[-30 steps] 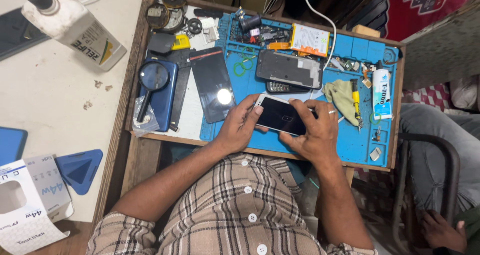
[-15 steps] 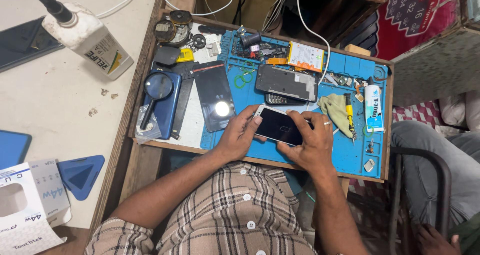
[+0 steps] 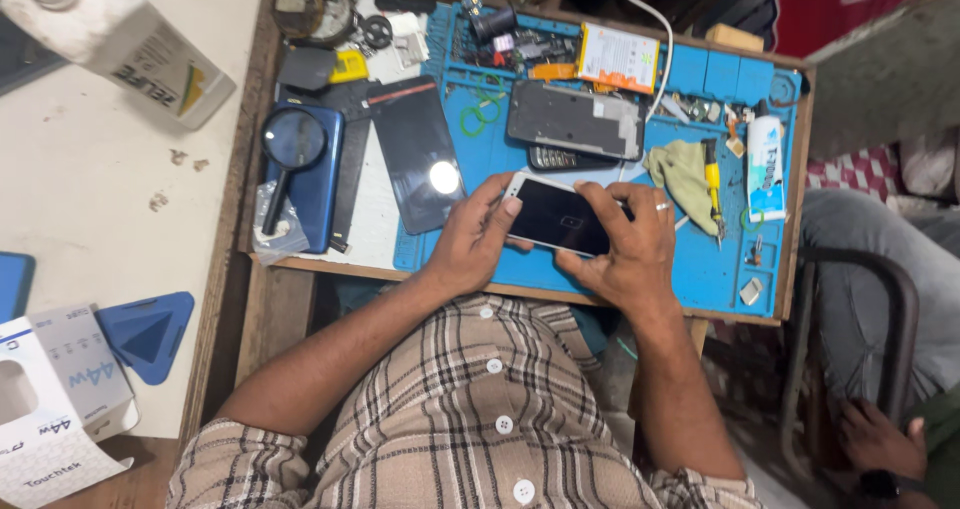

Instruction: The person handles a white smartphone, repeatedly inserting and removing a SIM card tray, then connects a charging cable and presses the power button. The phone is turned over and inspected while connected to power.

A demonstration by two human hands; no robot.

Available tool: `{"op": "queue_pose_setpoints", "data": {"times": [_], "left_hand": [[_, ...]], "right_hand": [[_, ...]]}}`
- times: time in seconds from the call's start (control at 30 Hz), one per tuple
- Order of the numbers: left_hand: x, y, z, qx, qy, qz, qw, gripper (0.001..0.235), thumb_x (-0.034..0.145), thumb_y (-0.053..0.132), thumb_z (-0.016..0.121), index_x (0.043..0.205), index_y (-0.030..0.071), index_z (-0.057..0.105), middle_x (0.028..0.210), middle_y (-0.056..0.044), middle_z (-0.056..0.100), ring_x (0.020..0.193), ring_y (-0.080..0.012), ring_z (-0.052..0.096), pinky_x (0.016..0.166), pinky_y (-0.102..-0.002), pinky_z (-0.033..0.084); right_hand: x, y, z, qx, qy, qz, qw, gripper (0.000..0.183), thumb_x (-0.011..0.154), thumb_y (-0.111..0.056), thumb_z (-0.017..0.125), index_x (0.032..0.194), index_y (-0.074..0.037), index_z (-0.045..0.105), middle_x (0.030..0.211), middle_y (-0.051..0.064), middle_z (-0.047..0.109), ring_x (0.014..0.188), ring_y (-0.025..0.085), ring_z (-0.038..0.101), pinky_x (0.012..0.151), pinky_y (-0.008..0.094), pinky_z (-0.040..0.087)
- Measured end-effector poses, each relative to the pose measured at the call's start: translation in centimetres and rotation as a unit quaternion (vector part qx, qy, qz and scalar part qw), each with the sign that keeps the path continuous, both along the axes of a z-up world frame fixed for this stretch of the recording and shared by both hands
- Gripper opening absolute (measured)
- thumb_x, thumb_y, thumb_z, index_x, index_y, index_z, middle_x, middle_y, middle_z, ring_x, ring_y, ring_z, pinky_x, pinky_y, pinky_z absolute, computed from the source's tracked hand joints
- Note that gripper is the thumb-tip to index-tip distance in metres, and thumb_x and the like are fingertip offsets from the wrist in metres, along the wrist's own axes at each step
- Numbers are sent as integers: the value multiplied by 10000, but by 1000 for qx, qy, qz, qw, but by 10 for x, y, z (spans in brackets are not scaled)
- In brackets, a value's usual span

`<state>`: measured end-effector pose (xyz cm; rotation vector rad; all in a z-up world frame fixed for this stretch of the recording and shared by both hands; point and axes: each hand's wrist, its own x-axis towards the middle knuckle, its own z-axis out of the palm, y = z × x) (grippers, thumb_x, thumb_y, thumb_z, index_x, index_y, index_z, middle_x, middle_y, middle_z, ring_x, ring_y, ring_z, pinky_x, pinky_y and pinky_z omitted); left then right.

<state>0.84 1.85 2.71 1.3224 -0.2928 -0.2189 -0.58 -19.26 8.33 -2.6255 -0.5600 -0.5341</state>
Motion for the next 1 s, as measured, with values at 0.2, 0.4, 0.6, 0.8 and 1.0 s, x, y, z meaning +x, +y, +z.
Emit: {"op": "queue_pose_setpoints", "data": {"times": [0.2, 0.4, 0.6, 0.8, 1.0], "left_hand": [[-1, 0, 1, -6, 7, 4, 1000, 451, 1120, 298, 452, 1415, -38, 510, 1064, -101, 717, 861, -123, 714, 723, -273, 651], [0, 0, 3, -15, 6, 3, 1000, 457, 1121, 293, 451, 1431, -39, 493, 1138, -112, 702, 936, -126, 709, 741, -283, 669], [0, 1, 1, -15, 7, -1, 1000, 469, 1124, 299, 446, 1446, -39, 486, 1145, -120, 701, 949, -134, 712, 751, -287, 674], [-1, 0, -2, -6, 9, -4, 1000, 475, 1122, 302, 431, 1461, -28, 476, 1153, -120, 696, 927, -135, 715, 750, -277, 666], [0, -1, -3, -31, 5, -8, 999, 472, 1122, 288, 446, 1477, -21, 462, 1194, -116, 686, 979, -129, 697, 781, -284, 653]], "right_hand": [[-1, -2, -6, -4, 6, -2, 1000, 686, 632, -286, 894, 1271, -146, 685, 1071, 95, 580, 990, 311, 547, 892, 466, 456], [0, -2, -6, -7, 4, -4, 1000, 680, 638, -283, 893, 1271, -144, 688, 1079, 92, 574, 998, 307, 541, 898, 467, 454], [-1, -2, -7, -5, -3, -5, 1000, 673, 642, -277, 891, 1270, -143, 689, 1082, 95, 575, 997, 307, 542, 893, 465, 458], [0, -1, -7, -5, -7, -1, 1000, 684, 631, -283, 905, 1263, -142, 687, 1095, 99, 592, 990, 311, 545, 882, 469, 451], [-1, -3, -8, -3, -28, 0, 1000, 674, 635, -304, 910, 1253, -151, 691, 1098, 98, 604, 1002, 314, 558, 880, 469, 458]]}}
